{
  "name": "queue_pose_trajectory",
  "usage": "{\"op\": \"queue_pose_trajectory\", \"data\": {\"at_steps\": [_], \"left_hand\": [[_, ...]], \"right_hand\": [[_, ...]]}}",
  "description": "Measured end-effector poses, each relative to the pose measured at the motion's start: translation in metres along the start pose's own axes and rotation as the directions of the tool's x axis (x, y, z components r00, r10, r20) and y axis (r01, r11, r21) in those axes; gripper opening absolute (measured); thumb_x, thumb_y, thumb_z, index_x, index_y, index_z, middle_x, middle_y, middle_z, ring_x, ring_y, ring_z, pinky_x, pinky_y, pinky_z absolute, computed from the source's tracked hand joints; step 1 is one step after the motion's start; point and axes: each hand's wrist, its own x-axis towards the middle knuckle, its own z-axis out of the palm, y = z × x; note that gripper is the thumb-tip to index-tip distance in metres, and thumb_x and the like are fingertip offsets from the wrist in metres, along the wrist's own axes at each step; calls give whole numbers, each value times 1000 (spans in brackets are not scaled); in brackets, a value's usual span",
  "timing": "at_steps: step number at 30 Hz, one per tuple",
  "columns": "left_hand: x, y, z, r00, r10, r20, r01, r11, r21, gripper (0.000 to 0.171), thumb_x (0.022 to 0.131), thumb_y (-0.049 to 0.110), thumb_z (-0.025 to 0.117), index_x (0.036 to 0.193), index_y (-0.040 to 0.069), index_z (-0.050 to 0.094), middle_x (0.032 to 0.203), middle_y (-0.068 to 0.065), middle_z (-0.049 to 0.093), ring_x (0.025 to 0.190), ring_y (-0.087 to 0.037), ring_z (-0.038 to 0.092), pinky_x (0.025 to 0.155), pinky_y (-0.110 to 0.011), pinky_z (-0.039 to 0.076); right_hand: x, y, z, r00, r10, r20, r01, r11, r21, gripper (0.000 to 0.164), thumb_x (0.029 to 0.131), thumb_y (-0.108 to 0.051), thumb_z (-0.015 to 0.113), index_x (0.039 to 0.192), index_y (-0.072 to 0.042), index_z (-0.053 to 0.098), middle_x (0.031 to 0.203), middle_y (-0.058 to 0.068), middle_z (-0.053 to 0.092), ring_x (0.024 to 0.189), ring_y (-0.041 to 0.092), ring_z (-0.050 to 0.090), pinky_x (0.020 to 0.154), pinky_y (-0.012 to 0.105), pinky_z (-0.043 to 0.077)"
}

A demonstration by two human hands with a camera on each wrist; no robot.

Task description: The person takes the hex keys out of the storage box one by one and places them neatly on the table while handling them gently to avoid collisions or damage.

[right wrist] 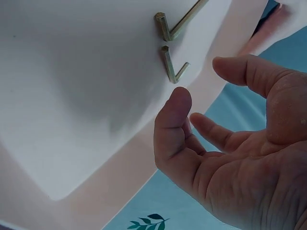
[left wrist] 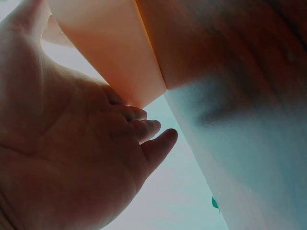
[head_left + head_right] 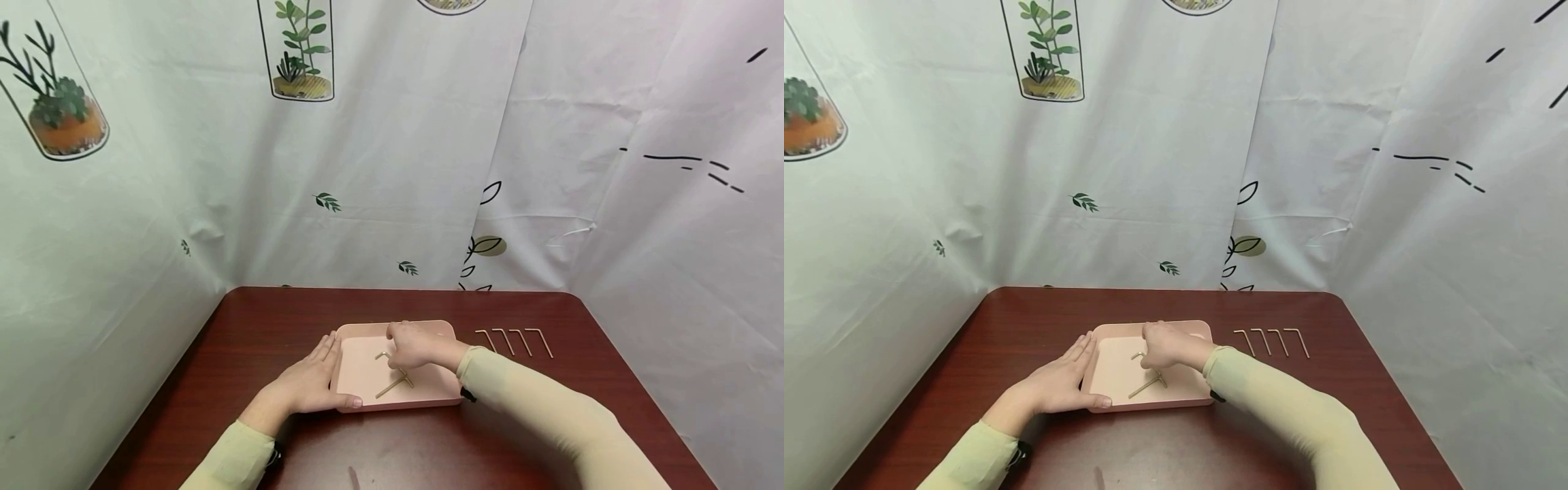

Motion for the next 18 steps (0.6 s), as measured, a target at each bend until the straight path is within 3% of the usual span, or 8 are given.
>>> {"op": "queue_pose_trajectory", "data": {"at_steps": [9,18], "left_hand": [[0,0,0,1000,-3,3,3,1000,0,142,85,82,76,169,-18,19,177,-38,18,167,-48,21,130,-57,34],[-1,1,-1,1000,-10,8,10,1000,-9,142,86,81,77,169,-18,18,177,-38,18,167,-49,21,130,-57,33]], "right_hand": [[8,7,10,999,-30,14,30,998,48,43,81,-8,73,122,4,64,85,1,60,74,16,54,67,32,49],[10,0,10,999,-10,39,9,1000,26,27,78,-6,77,99,-10,60,80,-1,57,68,14,49,61,28,43]]}}
